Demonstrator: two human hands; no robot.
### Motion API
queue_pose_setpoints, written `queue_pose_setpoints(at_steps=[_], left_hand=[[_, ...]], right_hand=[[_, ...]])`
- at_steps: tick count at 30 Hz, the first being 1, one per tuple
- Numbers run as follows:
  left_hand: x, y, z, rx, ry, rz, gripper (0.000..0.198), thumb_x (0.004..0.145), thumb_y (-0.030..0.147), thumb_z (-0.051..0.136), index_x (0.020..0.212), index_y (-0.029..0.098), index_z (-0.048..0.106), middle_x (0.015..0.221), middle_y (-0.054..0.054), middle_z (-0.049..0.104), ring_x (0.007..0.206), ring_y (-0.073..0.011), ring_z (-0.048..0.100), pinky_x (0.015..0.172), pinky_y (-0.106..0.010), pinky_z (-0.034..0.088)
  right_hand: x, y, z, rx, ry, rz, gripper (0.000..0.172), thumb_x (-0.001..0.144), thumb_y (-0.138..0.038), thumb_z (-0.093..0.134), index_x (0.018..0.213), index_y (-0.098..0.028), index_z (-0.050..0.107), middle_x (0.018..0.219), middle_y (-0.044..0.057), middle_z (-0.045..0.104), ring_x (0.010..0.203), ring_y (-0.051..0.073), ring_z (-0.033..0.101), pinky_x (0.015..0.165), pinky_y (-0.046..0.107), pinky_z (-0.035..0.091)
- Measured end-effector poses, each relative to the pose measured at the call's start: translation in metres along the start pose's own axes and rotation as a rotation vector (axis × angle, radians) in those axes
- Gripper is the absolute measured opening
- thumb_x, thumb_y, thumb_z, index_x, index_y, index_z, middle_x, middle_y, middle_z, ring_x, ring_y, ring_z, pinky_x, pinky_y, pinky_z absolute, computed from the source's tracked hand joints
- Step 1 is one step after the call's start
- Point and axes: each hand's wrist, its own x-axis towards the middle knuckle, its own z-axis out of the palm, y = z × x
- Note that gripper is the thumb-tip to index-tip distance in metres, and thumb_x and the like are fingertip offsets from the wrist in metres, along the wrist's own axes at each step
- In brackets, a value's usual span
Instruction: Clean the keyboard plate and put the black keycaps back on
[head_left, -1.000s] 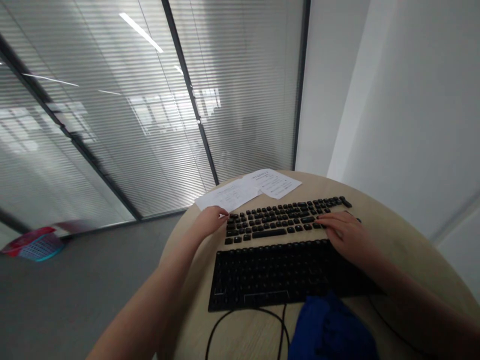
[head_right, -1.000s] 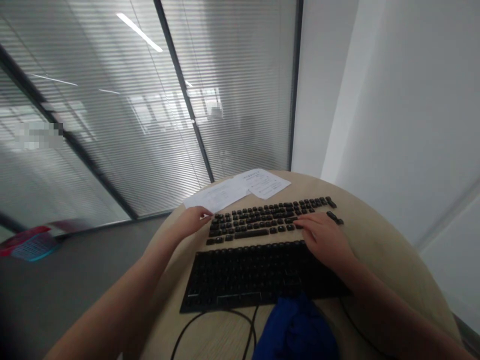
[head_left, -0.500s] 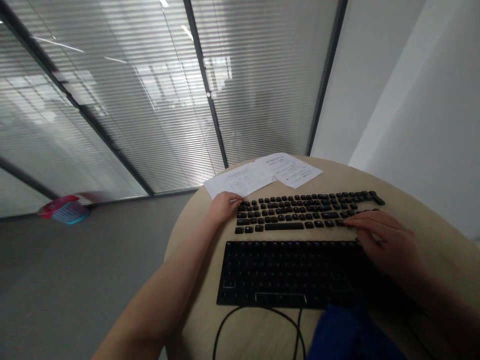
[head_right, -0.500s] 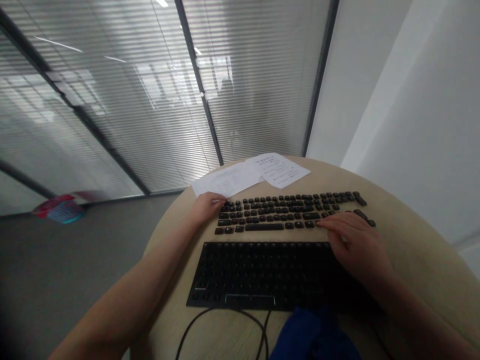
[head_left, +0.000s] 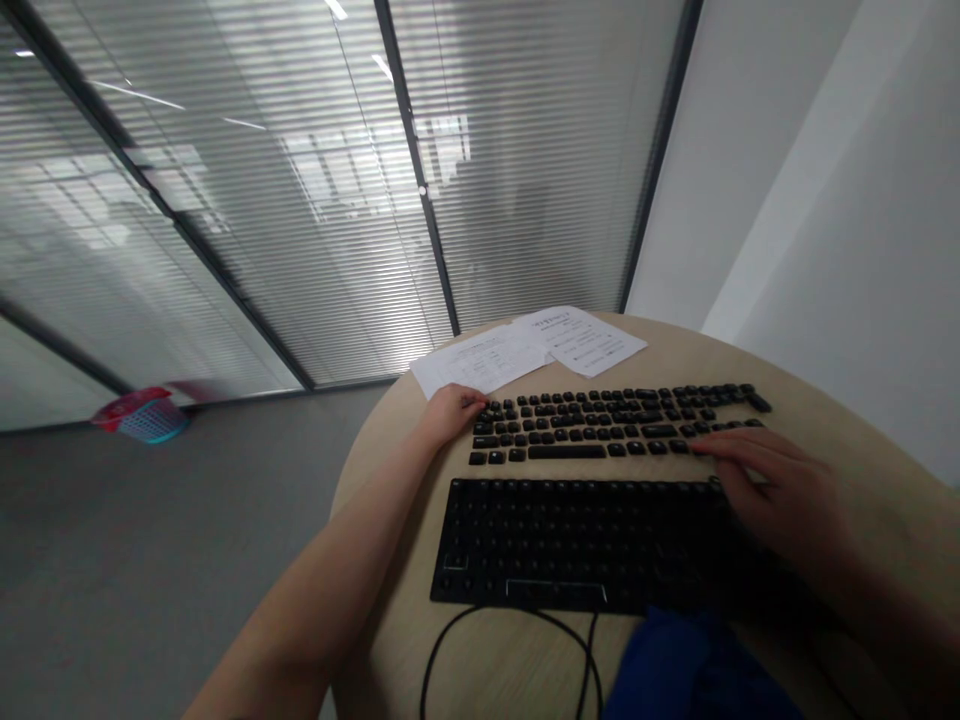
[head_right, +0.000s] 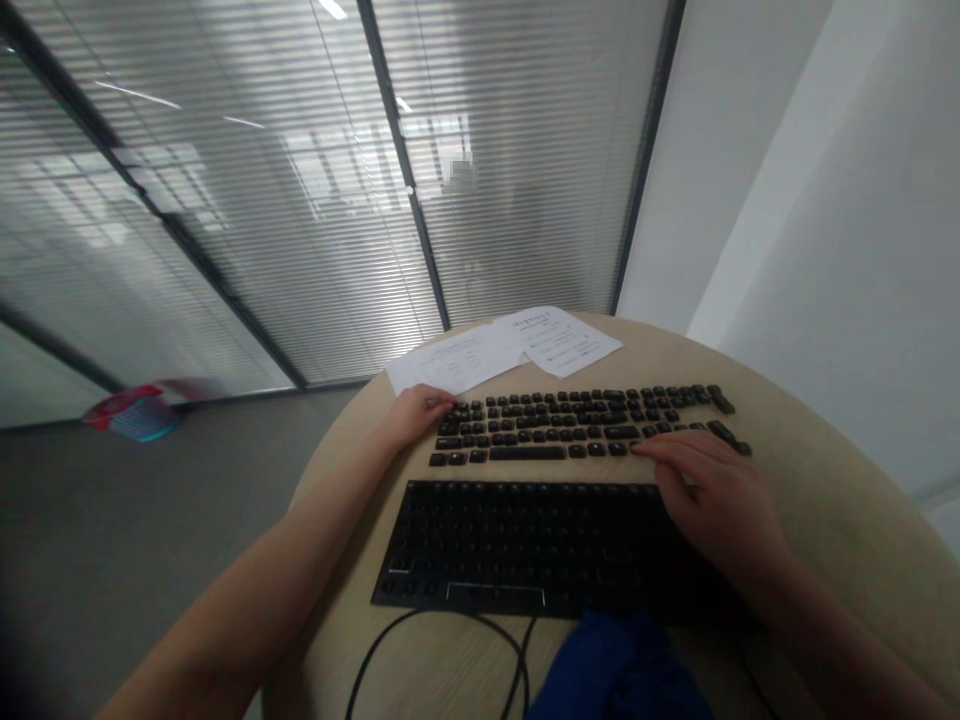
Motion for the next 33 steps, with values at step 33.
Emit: queue_pose_setpoints(at_steps=[33], left_hand=[[-0.176, 0.054, -0.042, -0.248, 0.211, 0.020, 0.008, 0.090, 0.026, 0.071, 0.089, 0.022, 0.077, 0.093, -0.006, 0.078, 0.084, -0.0184, 0.069, 0.074, -0.030, 0.054]], right_hand=[[-0.012, 0.023, 0.018, 0.008, 0.013, -0.112, 0.027, 0.093, -0.025, 0.051, 0.091, -0.023, 0.078, 0.092, 0.005, 0.077, 0.085, 0.023, 0.073, 0.082, 0.038, 0.058]])
